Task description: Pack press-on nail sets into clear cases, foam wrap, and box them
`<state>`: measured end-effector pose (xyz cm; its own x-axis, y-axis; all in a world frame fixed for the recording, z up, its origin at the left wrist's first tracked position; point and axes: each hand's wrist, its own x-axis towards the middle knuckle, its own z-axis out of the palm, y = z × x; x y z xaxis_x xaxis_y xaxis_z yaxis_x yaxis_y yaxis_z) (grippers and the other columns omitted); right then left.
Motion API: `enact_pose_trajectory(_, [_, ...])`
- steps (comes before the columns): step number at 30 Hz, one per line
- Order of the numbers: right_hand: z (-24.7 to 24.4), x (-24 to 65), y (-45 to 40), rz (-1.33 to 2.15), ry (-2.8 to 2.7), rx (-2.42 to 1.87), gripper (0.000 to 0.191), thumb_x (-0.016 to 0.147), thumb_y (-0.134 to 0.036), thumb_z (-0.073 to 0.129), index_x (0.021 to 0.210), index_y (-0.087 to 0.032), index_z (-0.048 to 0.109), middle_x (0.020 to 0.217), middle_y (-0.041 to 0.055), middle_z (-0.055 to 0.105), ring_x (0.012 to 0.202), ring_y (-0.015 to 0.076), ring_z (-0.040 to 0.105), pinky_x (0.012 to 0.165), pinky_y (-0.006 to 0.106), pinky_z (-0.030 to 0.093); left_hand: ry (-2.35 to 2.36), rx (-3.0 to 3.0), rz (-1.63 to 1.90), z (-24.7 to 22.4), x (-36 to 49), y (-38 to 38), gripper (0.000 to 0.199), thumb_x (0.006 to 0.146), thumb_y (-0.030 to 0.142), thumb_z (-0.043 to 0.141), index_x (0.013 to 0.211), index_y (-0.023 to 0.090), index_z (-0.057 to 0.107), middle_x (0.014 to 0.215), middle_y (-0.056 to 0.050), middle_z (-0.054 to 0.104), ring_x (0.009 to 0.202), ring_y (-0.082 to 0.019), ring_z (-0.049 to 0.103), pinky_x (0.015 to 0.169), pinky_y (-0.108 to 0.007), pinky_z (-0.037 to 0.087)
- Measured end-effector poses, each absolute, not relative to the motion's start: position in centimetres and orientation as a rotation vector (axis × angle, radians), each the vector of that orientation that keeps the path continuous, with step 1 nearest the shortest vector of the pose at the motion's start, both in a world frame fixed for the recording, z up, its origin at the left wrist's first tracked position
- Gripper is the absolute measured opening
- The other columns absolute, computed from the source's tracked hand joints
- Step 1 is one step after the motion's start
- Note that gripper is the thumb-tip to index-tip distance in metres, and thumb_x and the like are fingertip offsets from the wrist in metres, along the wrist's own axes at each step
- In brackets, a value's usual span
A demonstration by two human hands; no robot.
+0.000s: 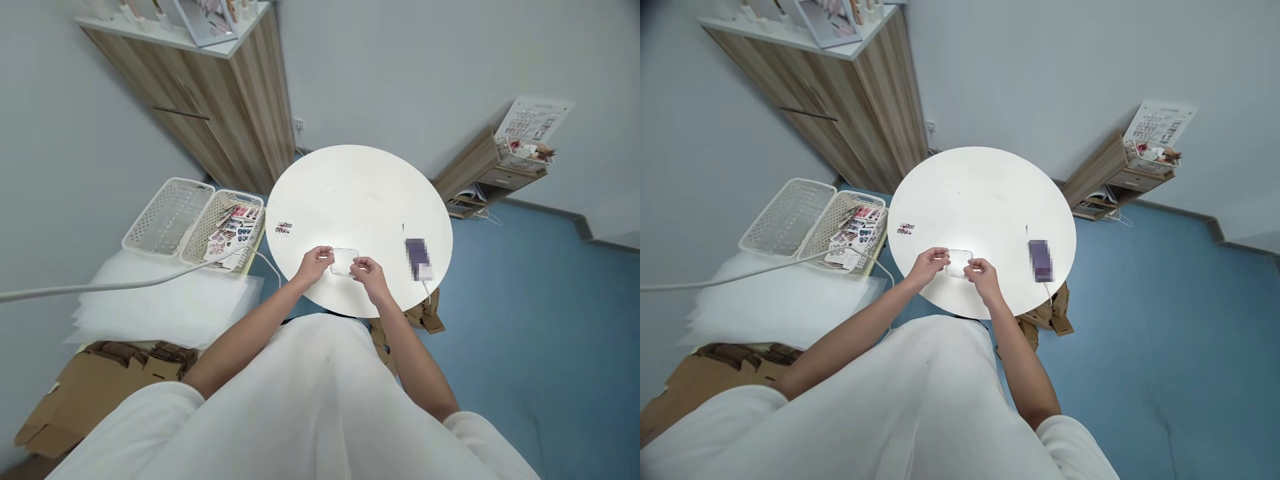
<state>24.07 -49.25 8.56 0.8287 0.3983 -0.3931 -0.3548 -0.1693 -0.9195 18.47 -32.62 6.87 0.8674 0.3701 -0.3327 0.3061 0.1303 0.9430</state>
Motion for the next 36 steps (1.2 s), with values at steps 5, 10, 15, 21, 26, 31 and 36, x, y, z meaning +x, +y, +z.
enact_pose_trajectory(5, [7.6, 25.9, -51.6, 0.627, 0.01, -1.63, 0.032, 0.063, -0.038, 0.068, 0.087, -0.02, 0.058, 0.084, -0.0002, 0.055, 0.065, 0.0097, 0.054, 0.064, 0.027, 0.046, 0.573, 1.812, 0.141, 7.3, 19.9, -35.3, 0.028, 0.074, 0.029, 0.06, 0.099, 0.019, 0.06, 0.108, -0.008, 0.058, 0.088, -0.017, 0.056, 0.07, -0.029, 0.045])
enact_pose_trajectory(10, [6.9, 27.3, -53.0, 0.668, 0.023, -1.621, 0.033, 0.065, -0.039, 0.066, 0.09, -0.02, 0.059, 0.084, 0.0005, 0.056, 0.068, 0.0114, 0.057, 0.067, 0.029, 0.046, 0.657, 1.762, 0.037, 7.0, 21.0, -36.2, 0.041, 0.074, 0.036, 0.06, 0.111, 0.019, 0.055, 0.107, -0.008, 0.057, 0.085, -0.016, 0.056, 0.069, -0.028, 0.044])
enact_pose_trajectory(15, [6.2, 27.6, -53.6, 0.706, 0.047, -1.573, 0.033, 0.065, -0.038, 0.065, 0.093, -0.02, 0.06, 0.08, -0.0011, 0.054, 0.068, 0.0114, 0.056, 0.067, 0.029, 0.044, 0.532, 1.599, -0.21, 5.5, 21.5, -35.3, 0.035, 0.073, 0.038, 0.061, 0.101, 0.016, 0.059, 0.088, -0.005, 0.06, 0.074, -0.013, 0.057, 0.067, -0.028, 0.044])
enact_pose_trajectory(21, [4.9, 26.7, -53.3, 0.627, 0.045, -1.648, 0.033, 0.065, -0.039, 0.065, 0.092, -0.021, 0.062, 0.084, 0.0009, 0.056, 0.075, 0.0132, 0.053, 0.071, 0.03, 0.044, 0.426, 1.653, -0.176, 5.3, 21.3, -35.2, 0.023, 0.072, 0.031, 0.06, 0.09, 0.017, 0.057, 0.09, -0.004, 0.058, 0.064, -0.01, 0.057, 0.062, -0.026, 0.043])
enact_pose_trajectory(26, [4.9, 26.3, -52.6, 0.574, 0.135, -1.661, 0.04, 0.068, -0.042, 0.06, 0.104, -0.024, 0.063, 0.08, -0.0001, 0.054, 0.071, 0.0125, 0.049, 0.07, 0.031, 0.046, 0.38, 1.689, -0.127, 5.4, 21.0, -35.3, 0.018, 0.073, 0.027, 0.057, 0.09, 0.019, 0.054, 0.089, -0.002, 0.06, 0.068, -0.012, 0.061, 0.057, -0.023, 0.041])
enact_pose_trajectory(31, [5.7, 26.2, -52.1, 0.651, 0.196, -1.464, 0.038, 0.073, -0.048, 0.052, 0.101, -0.025, 0.064, 0.092, 0.0024, 0.054, 0.08, 0.0141, 0.057, 0.072, 0.03, 0.049, 0.456, 1.593, -0.075, 4.7, 20.7, -34.9, 0.022, 0.071, 0.026, 0.059, 0.092, 0.018, 0.058, 0.078, -0.002, 0.062, 0.07, -0.013, 0.06, 0.059, -0.024, 0.043])
enact_pose_trajectory(36, [5.7, 25.7, -51.6, 0.586, 0.114, -1.533, 0.033, 0.069, -0.042, 0.06, 0.098, -0.026, 0.059, 0.096, 0.0012, 0.053, 0.079, 0.0126, 0.057, 0.075, 0.032, 0.05, 0.455, 1.515, 0.026, 4.6, 20.4, -35.0, 0.021, 0.07, 0.031, 0.063, 0.085, 0.017, 0.06, 0.097, -0.006, 0.061, 0.076, -0.013, 0.061, 0.071, -0.028, 0.047])
